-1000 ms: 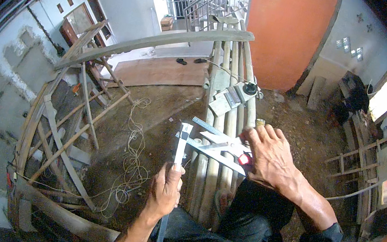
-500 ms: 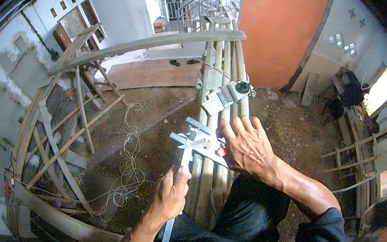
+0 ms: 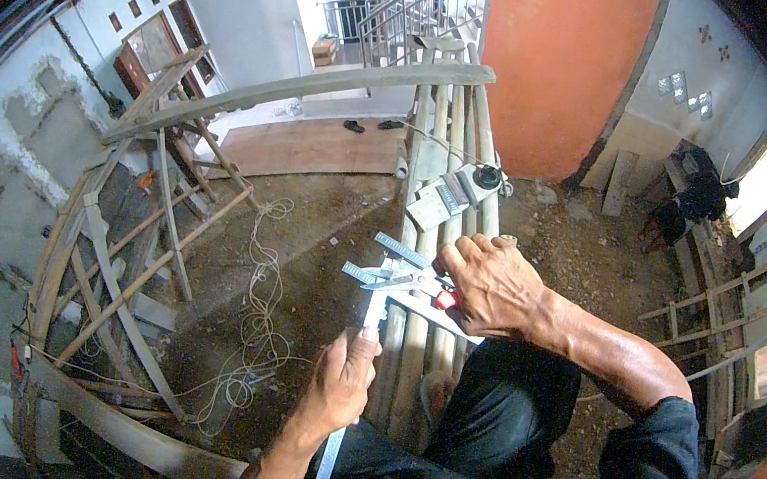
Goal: The person sits on the floor and uses tin snips to cut long metal straps into shorter pieces. They repeatedly position the snips, cut, and set the pieces aside.
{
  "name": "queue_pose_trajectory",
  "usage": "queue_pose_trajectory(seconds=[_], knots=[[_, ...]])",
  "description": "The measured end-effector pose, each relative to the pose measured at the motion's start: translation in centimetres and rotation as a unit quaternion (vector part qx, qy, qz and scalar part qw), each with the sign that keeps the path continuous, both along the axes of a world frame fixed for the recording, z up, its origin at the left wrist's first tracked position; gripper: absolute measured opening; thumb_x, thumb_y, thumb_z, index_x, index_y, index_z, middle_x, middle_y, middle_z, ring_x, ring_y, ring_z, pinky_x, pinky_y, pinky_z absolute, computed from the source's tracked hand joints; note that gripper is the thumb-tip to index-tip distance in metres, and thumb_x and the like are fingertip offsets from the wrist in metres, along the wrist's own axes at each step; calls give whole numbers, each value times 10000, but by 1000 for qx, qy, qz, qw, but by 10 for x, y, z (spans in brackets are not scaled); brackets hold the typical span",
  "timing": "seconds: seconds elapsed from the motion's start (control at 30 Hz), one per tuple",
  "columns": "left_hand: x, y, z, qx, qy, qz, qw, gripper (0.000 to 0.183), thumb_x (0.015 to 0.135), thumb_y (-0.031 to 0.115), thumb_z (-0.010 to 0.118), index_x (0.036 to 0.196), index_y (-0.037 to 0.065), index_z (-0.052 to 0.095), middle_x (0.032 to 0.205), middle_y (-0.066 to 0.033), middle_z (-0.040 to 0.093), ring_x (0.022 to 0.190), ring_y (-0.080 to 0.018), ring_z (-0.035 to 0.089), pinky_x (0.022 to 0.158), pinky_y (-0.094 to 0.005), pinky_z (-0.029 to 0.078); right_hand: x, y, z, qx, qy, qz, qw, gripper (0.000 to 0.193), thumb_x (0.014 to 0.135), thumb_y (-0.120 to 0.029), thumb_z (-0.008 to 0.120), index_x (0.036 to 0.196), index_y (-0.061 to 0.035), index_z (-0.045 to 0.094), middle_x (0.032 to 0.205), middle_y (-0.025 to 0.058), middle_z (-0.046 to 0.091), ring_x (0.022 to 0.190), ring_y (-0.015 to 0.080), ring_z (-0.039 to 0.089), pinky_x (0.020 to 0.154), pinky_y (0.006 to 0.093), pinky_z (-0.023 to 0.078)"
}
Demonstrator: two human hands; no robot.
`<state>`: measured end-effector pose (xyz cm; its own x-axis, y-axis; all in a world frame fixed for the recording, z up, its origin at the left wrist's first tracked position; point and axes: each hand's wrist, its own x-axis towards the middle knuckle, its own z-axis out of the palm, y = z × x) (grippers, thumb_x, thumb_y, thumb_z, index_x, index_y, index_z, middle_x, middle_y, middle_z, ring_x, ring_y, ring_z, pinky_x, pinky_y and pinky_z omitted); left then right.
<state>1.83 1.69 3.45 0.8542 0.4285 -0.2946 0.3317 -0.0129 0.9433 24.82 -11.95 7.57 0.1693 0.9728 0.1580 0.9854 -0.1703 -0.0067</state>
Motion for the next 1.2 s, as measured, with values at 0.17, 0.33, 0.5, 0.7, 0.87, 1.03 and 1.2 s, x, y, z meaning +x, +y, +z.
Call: queue_pose_trajectory(seconds=[0.17, 0.33, 0.5, 0.7, 0.87, 1.03, 1.2], knots=[[-2, 1, -3, -5, 7, -4, 1000, 578, 1013, 604, 374, 1033, 44, 518, 603, 17, 404, 390, -83, 380, 329, -276, 344, 25, -3, 0, -29, 16, -9, 999, 385, 831, -337, 657, 1051, -45, 535, 876, 188, 648, 817, 394, 673, 694, 505, 537], [-28, 10, 1, -99, 74, 78, 989, 615, 990, 632, 409, 1133, 46, 529, 594, 37, 380, 390, -61, 361, 328, -246, 332, 103, -27, 36, 121, 34, -219, 968, 394, 792, -147, 679, 1121, -85, 470, 865, 192, 663, 818, 442, 667, 698, 523, 536], [-38, 12, -1, -97, -54, 63, 992, 527, 1040, 498, 414, 1189, 6, 531, 626, 6, 438, 416, -81, 424, 359, -246, 393, 103, -53, 35, 281, 86, -193, 936, 372, 809, -78, 611, 1153, -46, 474, 985, 225, 606, 907, 443, 617, 789, 485, 492], [-41, 13, 6, -149, -157, 40, 976, 345, 1012, 357, 553, 1136, 36, 550, 709, -19, 518, 525, -96, 549, 451, -234, 453, 27, -48, 34, 163, 326, -241, 900, 201, 781, -80, 601, 955, 11, 560, 745, 149, 503, 722, 219, 479, 714, 359, 448], [-37, 13, 8, -102, -135, 42, 985, 306, 973, 352, 624, 988, 65, 522, 756, -25, 555, 530, -90, 577, 442, -229, 470, -6, -46, 44, 182, 348, -172, 903, 168, 785, -86, 588, 921, 11, 572, 679, 172, 510, 607, 258, 499, 616, 379, 456], [0, 21, -63, 43, 20, 56, 997, 490, 965, 319, 622, 1372, 70, 509, 873, -56, 642, 641, -131, 641, 535, -302, 525, -14, -55, 23, 278, 421, -169, 847, 287, 801, -99, 625, 1071, -2, 611, 759, 113, 582, 687, 191, 581, 653, 330, 475], [43, 29, -188, 258, 121, -56, 957, 556, 961, 222, 559, 1477, 84, 403, 1316, -300, 561, 1205, -470, 548, 995, -487, 458, -22, -65, -16, 404, 680, -153, 592, 395, 854, -151, 625, 1198, 32, 555, 892, 91, 643, 762, 175, 629, 662, 314, 499]])
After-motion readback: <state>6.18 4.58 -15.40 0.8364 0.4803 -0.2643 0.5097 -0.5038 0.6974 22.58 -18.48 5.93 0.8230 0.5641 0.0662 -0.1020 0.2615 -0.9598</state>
